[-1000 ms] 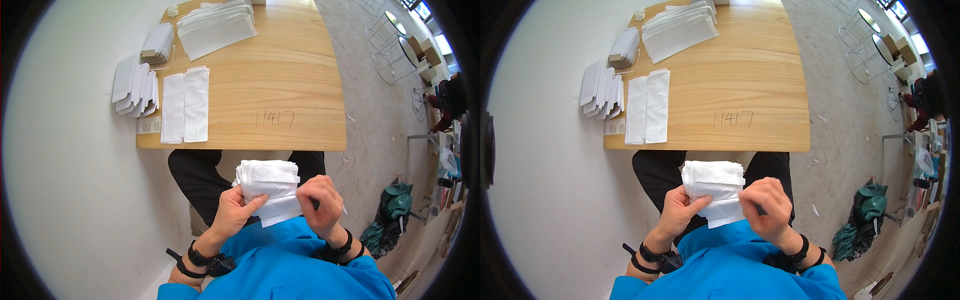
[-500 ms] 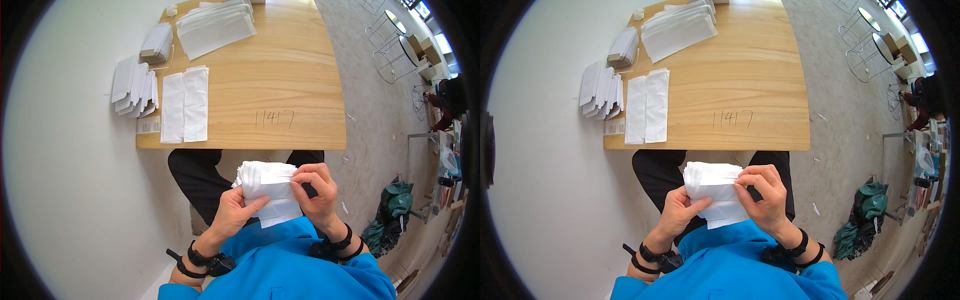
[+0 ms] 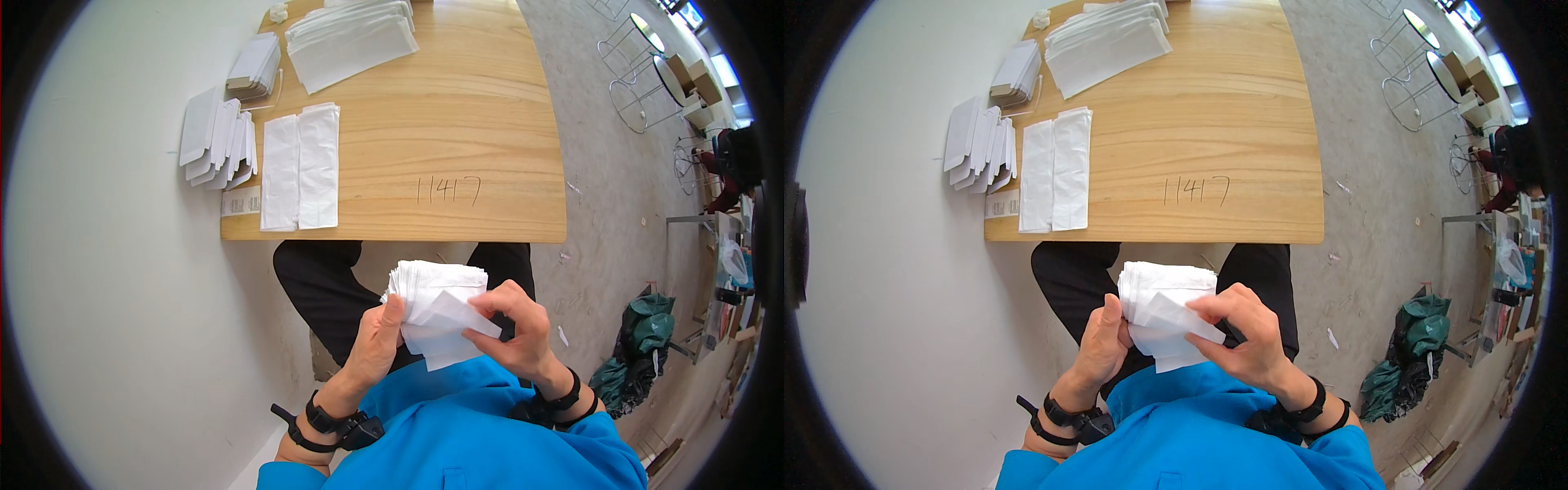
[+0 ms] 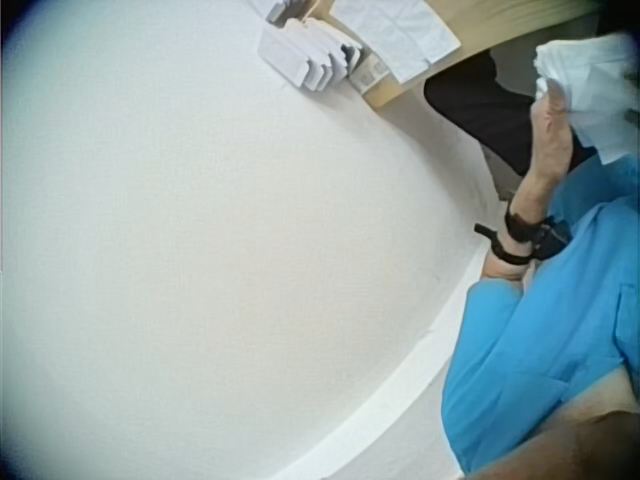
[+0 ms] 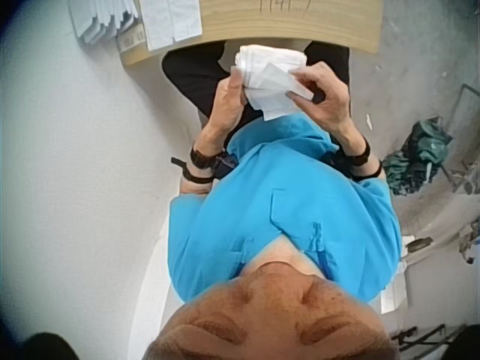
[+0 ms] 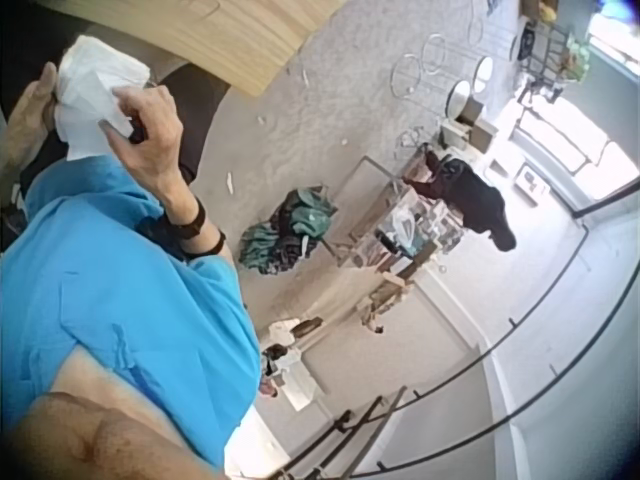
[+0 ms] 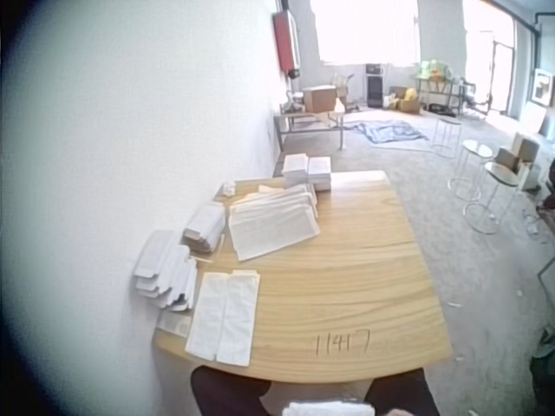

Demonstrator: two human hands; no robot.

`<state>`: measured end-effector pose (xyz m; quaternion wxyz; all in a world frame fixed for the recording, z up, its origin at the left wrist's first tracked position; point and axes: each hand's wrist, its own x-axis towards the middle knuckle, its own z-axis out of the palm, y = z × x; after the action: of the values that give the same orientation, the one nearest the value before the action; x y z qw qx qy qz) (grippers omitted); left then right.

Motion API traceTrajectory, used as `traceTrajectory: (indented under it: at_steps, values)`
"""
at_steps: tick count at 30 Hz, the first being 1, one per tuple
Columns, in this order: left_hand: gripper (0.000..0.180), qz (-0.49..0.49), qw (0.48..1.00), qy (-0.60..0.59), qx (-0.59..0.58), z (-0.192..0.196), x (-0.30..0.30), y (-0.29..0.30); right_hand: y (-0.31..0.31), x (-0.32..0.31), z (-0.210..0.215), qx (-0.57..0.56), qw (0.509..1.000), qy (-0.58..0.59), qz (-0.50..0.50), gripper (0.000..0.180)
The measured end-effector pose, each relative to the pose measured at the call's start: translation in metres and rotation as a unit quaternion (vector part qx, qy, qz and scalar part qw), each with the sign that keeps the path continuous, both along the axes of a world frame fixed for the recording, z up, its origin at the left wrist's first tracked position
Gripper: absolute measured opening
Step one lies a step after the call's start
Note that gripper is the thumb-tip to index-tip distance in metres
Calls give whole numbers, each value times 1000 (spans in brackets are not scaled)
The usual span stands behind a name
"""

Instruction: Folding and organizing stacks of white rectangular papers or cloths on a wooden table.

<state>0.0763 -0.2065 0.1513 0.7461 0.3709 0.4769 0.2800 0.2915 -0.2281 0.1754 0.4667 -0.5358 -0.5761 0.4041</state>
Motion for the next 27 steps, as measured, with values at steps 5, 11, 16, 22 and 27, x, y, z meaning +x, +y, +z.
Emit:
traceTrajectory:
  at_steps: [5,11,16,22,27]
  values:
    - [75,-6,999,-36,-13,11,5,5,-6,5,-8,137,981,-115,80,36]
    - [74,-7,998,-59,-19,9,3,5,-10,3,-6,148,982,-90,79,32]
    - [44,21,996,-71,-51,7,4,5,-10,3,-8,161,978,-85,100,28]
    - [31,32,992,-92,-85,-3,-2,10,3,1,-3,112,979,-87,143,51]
    - [34,57,975,-135,-164,-19,-14,14,4,-14,-19,151,914,-295,234,78]
